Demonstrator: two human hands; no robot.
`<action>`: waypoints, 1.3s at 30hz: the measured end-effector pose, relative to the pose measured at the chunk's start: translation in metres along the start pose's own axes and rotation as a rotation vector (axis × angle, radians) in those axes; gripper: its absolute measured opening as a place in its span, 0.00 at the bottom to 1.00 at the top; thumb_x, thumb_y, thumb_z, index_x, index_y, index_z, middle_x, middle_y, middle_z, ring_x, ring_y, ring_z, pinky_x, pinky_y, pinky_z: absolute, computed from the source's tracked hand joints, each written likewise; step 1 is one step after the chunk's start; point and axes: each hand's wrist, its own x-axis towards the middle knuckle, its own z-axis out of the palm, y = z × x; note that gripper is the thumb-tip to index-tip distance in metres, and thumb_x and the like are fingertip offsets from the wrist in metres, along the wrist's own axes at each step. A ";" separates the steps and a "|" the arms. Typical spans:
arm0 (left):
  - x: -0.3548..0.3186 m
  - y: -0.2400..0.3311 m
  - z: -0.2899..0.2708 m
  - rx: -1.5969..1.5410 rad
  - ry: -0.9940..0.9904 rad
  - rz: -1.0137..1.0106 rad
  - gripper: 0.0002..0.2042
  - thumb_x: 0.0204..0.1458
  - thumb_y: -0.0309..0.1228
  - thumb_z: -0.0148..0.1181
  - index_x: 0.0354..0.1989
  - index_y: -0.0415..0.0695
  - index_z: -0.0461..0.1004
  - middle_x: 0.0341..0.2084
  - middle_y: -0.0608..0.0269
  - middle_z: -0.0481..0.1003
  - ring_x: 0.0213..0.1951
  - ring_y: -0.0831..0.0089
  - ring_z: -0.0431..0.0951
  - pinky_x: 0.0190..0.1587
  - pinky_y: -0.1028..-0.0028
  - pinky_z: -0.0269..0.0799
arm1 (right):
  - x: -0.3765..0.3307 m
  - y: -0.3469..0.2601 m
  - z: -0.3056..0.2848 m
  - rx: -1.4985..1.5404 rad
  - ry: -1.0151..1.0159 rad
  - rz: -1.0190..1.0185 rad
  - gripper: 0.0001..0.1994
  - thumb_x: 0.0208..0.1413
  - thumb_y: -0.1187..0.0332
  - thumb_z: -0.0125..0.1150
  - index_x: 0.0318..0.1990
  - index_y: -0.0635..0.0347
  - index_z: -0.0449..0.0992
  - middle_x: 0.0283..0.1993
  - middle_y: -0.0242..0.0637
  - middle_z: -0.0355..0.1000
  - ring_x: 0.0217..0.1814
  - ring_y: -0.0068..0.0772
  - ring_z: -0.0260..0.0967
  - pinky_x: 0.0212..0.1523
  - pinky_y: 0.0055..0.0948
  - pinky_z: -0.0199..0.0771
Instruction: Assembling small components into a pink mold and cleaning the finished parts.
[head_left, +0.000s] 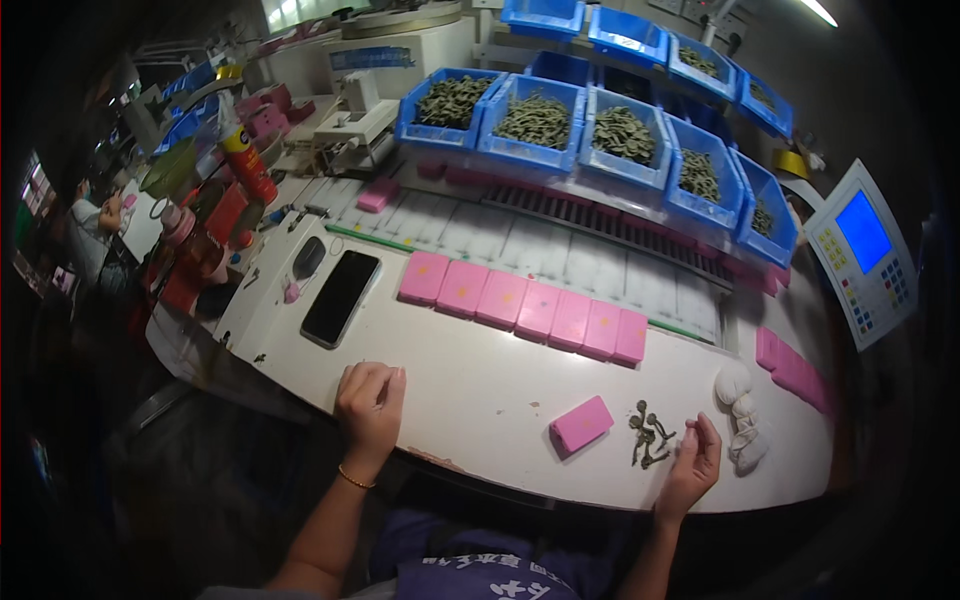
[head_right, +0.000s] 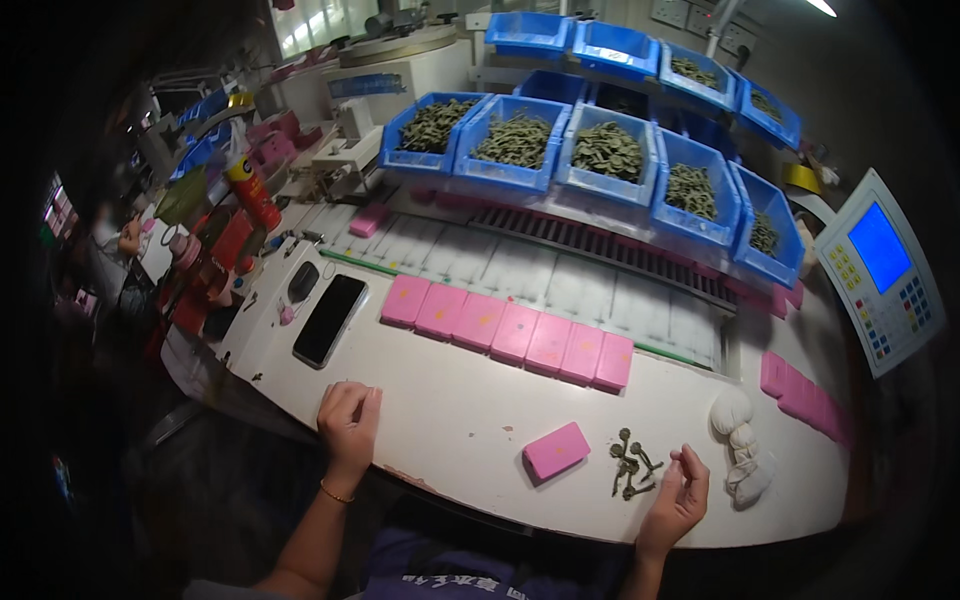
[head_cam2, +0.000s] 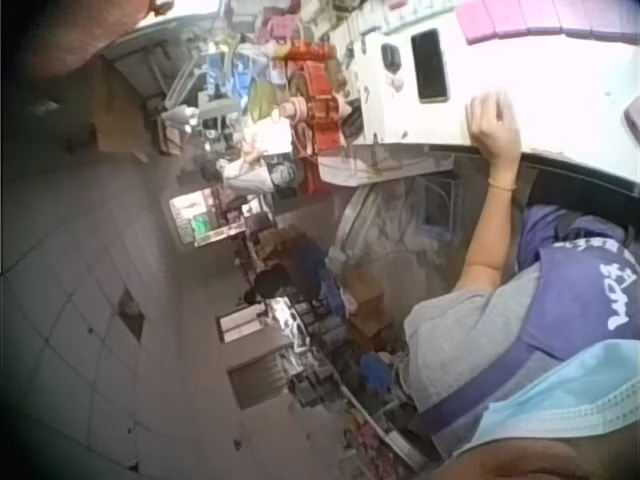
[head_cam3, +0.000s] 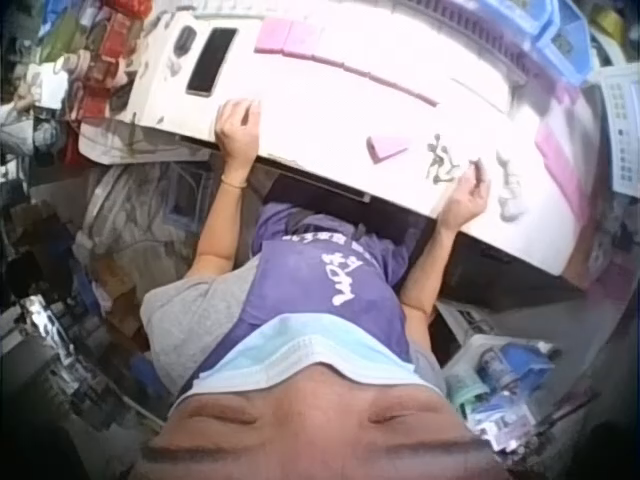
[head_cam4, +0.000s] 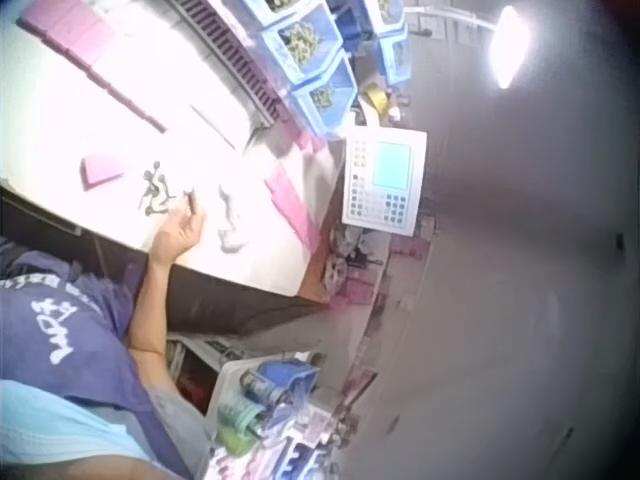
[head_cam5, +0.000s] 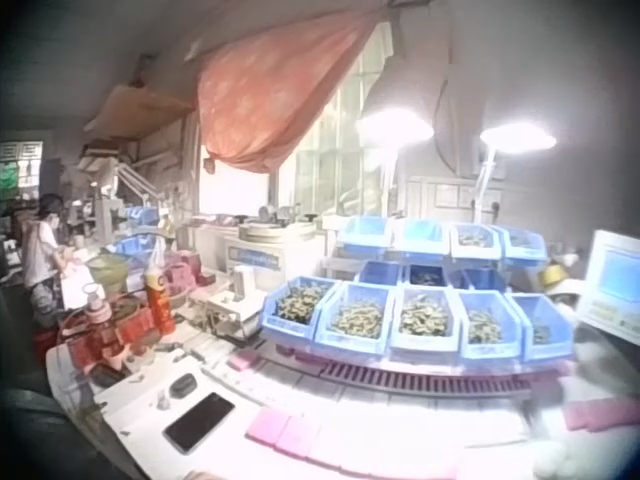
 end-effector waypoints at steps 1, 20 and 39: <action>-0.001 0.002 0.003 0.005 -0.009 0.011 0.04 0.51 0.23 0.64 0.27 0.38 0.76 0.26 0.59 0.75 0.30 0.60 0.73 0.33 0.65 0.69 | 0.001 0.003 -0.001 -0.024 0.036 -0.077 0.12 0.64 0.79 0.51 0.53 0.68 0.73 0.45 0.36 0.72 0.47 0.23 0.69 0.47 0.21 0.71; -0.013 0.155 0.077 -0.086 -0.678 0.220 0.27 0.45 0.45 0.71 0.49 0.39 0.76 0.38 0.55 0.74 0.39 0.58 0.74 0.42 0.64 0.74 | -0.022 -0.039 0.003 -0.306 -0.218 -0.601 0.14 0.51 0.79 0.65 0.46 0.61 0.78 0.39 0.41 0.75 0.40 0.46 0.70 0.43 0.40 0.71; -0.036 0.123 0.025 -1.677 -1.395 -1.271 0.23 0.69 0.49 0.38 0.56 0.40 0.63 0.34 0.54 0.74 0.25 0.72 0.74 0.21 0.79 0.68 | -0.010 -0.059 0.036 0.609 -0.640 0.611 0.13 0.67 0.65 0.57 0.49 0.68 0.73 0.31 0.30 0.75 0.25 0.13 0.68 0.26 0.17 0.70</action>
